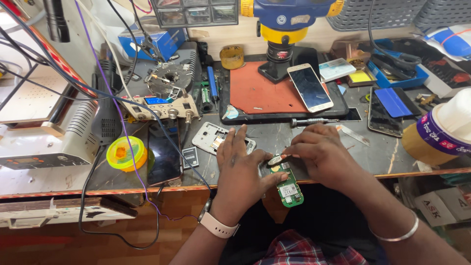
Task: The person holds a hot air gun over a disassembled smartphone motherboard on the workbench, then uses a small brush to scrub the board and its components, repositioning and turning the board while brushing different areas.
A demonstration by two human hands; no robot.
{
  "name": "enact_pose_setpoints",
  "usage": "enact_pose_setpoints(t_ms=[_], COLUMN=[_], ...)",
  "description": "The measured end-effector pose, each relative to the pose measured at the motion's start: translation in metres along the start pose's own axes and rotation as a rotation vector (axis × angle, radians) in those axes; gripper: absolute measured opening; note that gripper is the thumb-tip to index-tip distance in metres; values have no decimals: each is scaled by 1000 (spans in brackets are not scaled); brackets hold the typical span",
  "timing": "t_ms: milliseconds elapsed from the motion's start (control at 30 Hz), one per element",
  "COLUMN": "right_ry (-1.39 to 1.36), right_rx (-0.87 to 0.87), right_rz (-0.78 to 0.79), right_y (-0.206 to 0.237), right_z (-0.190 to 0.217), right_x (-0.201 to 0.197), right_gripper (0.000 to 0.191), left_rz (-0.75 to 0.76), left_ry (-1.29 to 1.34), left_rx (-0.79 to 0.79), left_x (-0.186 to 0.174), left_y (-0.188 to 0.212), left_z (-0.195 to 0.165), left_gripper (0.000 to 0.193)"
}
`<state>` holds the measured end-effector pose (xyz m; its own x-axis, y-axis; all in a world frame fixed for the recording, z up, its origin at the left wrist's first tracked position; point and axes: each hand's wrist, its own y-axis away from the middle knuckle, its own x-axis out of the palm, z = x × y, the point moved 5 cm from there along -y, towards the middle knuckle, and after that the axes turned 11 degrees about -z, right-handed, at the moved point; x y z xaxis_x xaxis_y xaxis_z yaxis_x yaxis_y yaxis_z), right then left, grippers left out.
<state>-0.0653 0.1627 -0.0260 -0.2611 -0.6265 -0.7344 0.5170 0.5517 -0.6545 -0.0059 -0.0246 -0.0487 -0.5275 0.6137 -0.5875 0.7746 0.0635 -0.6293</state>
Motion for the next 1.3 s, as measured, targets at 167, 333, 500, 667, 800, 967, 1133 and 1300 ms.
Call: enact_pose_setpoints(t_ms=[167,333,500,667,800,967,1133,1300], right_ry=[82,112,48,5,-57,-21,38,64], right_rx=[38,71,-14,74,103,57,78,79], right_rz=[-53,-31,-74,-65,-15,-9,-23,-33], right_y=[2,4,5,9,9,4,3,3], right_z=[-4,-4,0,-11,-14,-7,-4,-3], right_x=[-1,-1,-5,-3,-1,-3,-3,0], right_gripper=[34,34,41,30,29,37,37,32], left_rz=[-19,-5,-1,-10,6,-6,-9,-36], left_ry=[-1,-3,2,-5,-11,-5,-32,-32], left_rx=[18,23,11,21,22,11,39,52], left_x=[0,-1,-1,0,1,0,2,1], left_y=[0,0,0,1,0,0,2,2], left_z=[-1,-2,-1,-1,-1,0,0,-1], left_gripper=[55,54,55,55,56,56,57,57])
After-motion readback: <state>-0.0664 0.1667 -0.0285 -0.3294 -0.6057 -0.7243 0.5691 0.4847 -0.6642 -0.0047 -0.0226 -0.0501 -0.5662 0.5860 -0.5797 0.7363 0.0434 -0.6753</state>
